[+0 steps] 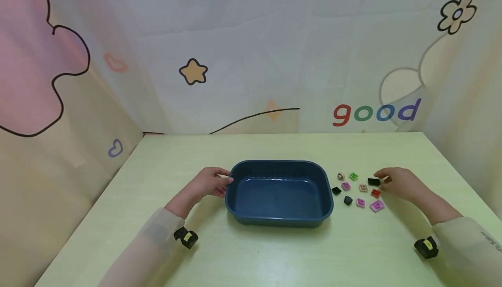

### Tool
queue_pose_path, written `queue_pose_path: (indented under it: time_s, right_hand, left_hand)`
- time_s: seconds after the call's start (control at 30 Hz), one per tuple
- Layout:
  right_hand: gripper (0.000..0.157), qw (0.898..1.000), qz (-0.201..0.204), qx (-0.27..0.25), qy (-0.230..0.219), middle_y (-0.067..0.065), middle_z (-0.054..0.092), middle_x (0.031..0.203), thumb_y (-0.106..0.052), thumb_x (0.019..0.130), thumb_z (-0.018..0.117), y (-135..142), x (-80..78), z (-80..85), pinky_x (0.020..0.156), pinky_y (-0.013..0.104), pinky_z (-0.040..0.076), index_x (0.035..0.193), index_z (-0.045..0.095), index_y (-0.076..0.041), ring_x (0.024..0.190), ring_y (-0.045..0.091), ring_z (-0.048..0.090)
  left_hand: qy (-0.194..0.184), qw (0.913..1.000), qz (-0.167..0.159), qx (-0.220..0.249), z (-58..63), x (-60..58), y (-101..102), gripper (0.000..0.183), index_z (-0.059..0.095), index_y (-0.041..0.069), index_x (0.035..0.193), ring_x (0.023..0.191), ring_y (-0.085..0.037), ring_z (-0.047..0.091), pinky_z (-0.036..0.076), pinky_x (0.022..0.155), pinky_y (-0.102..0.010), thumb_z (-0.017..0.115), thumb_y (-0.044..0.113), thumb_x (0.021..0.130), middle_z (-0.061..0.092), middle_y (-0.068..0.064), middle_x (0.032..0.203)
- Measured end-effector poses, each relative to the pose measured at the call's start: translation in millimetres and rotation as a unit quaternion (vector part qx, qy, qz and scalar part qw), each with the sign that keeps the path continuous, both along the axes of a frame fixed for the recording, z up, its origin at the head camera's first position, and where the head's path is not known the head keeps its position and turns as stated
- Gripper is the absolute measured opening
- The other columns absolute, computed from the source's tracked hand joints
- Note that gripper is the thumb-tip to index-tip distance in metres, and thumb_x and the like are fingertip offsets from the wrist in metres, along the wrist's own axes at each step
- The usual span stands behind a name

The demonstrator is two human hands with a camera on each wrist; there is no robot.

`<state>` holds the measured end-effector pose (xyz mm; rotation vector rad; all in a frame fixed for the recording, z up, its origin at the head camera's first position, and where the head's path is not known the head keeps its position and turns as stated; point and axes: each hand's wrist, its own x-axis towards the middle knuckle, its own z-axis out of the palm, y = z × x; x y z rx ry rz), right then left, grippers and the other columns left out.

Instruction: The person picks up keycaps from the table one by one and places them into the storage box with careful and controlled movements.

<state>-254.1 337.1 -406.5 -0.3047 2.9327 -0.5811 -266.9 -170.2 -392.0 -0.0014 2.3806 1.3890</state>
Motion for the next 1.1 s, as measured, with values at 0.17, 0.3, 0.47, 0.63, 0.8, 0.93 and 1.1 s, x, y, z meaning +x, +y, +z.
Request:
queue_pose_path:
  time_s: [0.17,0.3,0.47,0.63,0.8,0.93,1.1]
  right_hand:
    - [0.038,1.000,0.003,0.002,-0.002,0.037,0.066,0.109,0.000,0.087,0.066,0.2,-1.6,0.3,0.083,0.055,0.057,0.119,0.060,0.020,0.094,0.044,0.065]
    - [0.037,1.000,0.002,0.004,-0.005,0.036,0.067,0.107,0.001,0.087,0.067,1.3,-2.9,0.5,0.082,0.054,0.057,0.118,0.060,0.020,0.091,0.042,0.064]
    - [0.035,1.000,0.001,0.002,-0.006,0.035,0.067,0.106,0.002,0.087,0.066,1.0,-4.6,-0.4,0.084,0.055,0.056,0.117,0.061,0.019,0.091,0.041,0.064]
    - [0.034,1.000,0.001,-0.003,-0.008,0.033,0.067,0.103,0.004,0.087,0.066,-1.3,-4.2,-0.4,0.084,0.054,0.056,0.117,0.061,0.020,0.088,0.037,0.062]
    - [0.033,1.000,0.002,-0.002,-0.008,0.031,0.067,0.100,0.005,0.087,0.066,-2.5,-3.6,-0.6,0.080,0.049,0.056,0.116,0.062,0.020,0.086,0.035,0.060]
    - [0.033,1.000,0.003,0.000,-0.007,0.030,0.066,0.100,0.004,0.087,0.065,-2.9,-3.2,-1.4,0.080,0.046,0.055,0.117,0.062,0.019,0.086,0.033,0.057]
    - [0.031,1.000,0.003,0.004,-0.002,0.031,0.067,0.102,0.004,0.087,0.065,-3.4,-4.4,-2.4,0.083,0.052,0.055,0.115,0.064,0.018,0.086,0.034,0.056]
  left_hand:
    - [-0.020,0.9994,0.007,0.027,-1.2,-2.8,-0.3,0.038,0.058,-0.004,0.135,0.066,-0.011,0.063,0.059,0.064,-0.019,0.062,0.014,0.102,0.068,-0.004,0.083]
    - [-0.038,0.9972,0.010,0.064,-1.4,-4.9,0.0,0.039,0.055,-0.006,0.137,0.068,-0.009,0.063,0.058,0.064,-0.018,0.060,0.011,0.103,0.067,-0.002,0.084]
    - [-0.061,0.9924,0.023,0.104,-1.9,-5.5,-0.4,0.040,0.052,-0.008,0.139,0.069,-0.008,0.062,0.057,0.063,-0.016,0.060,0.009,0.103,0.064,0.000,0.082]
    - [-0.079,0.9878,0.040,0.129,-2.8,-5.6,-1.0,0.040,0.052,-0.008,0.139,0.070,-0.009,0.061,0.057,0.063,-0.014,0.059,0.008,0.103,0.064,0.001,0.082]
    - [-0.087,0.9837,0.049,0.150,-5.4,-6.6,-1.5,0.039,0.052,-0.008,0.138,0.069,-0.007,0.061,0.056,0.063,-0.014,0.059,0.007,0.103,0.065,0.003,0.080]
    - [-0.088,0.9824,0.050,0.157,-7.1,-7.4,-2.6,0.039,0.052,-0.008,0.139,0.068,-0.006,0.062,0.056,0.063,-0.013,0.058,0.006,0.103,0.065,0.004,0.079]
    - [-0.088,0.9824,0.052,0.157,-7.5,-7.4,-3.2,0.039,0.052,-0.008,0.139,0.069,-0.006,0.061,0.056,0.063,-0.013,0.058,0.006,0.103,0.065,0.004,0.080]
